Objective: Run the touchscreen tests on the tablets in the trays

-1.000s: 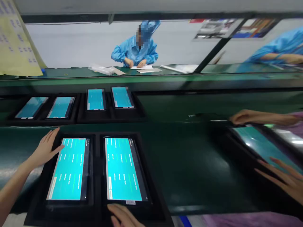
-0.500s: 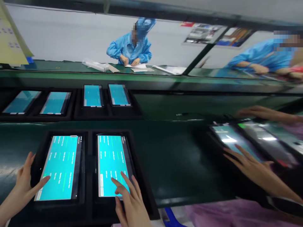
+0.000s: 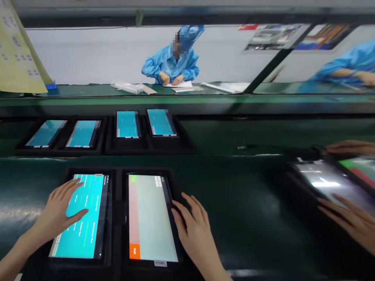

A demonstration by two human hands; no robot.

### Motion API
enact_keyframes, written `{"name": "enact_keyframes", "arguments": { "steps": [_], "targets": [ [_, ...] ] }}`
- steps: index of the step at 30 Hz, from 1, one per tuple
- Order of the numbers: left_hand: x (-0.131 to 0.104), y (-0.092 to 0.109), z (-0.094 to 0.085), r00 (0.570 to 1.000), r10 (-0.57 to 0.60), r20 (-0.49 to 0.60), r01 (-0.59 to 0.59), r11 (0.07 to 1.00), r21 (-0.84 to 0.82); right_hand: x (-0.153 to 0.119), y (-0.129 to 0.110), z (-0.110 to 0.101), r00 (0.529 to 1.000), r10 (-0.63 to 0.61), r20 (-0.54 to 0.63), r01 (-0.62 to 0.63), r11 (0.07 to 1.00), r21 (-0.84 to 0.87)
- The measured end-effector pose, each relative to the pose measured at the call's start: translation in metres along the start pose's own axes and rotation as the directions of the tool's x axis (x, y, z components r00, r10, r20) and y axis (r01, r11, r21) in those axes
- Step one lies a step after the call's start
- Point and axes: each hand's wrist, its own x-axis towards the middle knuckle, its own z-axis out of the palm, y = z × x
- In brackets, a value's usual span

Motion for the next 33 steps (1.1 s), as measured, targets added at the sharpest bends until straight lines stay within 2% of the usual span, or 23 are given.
{"name": "enact_keyframes", "arguments": {
  "steps": [1, 3, 5, 8, 13, 20, 27, 33],
  "targets": [
    [0.019, 0.006, 0.001, 0.993, 0.079, 0.083, -0.081, 0.997, 0.019, 0.006, 0.002, 0.007, 1.0, -0.003, 0.02, 0.004, 0.999, -0.042],
    [0.055, 0.021, 0.006, 0.968, 0.126, 0.217, -0.147, 0.986, 0.08, 0.016, 0.005, 0.02, 0.997, 0.04, 0.067, -0.034, 0.994, -0.102],
    [0.082, 0.036, 0.013, 0.966, 0.114, 0.232, -0.146, 0.981, 0.125, 0.02, 0.008, 0.031, 0.99, 0.096, 0.108, -0.086, 0.992, -0.094],
    [0.101, 0.051, 0.022, 0.98, 0.076, 0.185, -0.109, 0.978, 0.179, 0.02, 0.012, 0.041, 0.981, 0.159, 0.115, -0.159, 0.987, -0.011],
    [0.101, 0.058, 0.027, 0.992, 0.037, 0.12, -0.065, 0.97, 0.236, 0.015, 0.015, 0.042, 0.982, 0.167, 0.09, -0.17, 0.985, 0.024],
    [0.101, 0.061, 0.033, 0.994, 0.073, 0.081, -0.091, 0.963, 0.255, 0.014, 0.011, 0.038, 0.985, 0.157, 0.075, -0.154, 0.987, -0.045],
    [0.1, 0.063, 0.038, 0.994, 0.109, 0.031, -0.113, 0.96, 0.257, 0.016, 0.007, 0.036, 0.975, 0.182, 0.131, -0.166, 0.979, -0.12],
    [0.101, 0.065, 0.039, 0.994, 0.099, 0.036, -0.105, 0.962, 0.251, 0.018, 0.008, 0.034, 0.956, 0.217, 0.198, -0.194, 0.972, -0.13]
  ]
}}
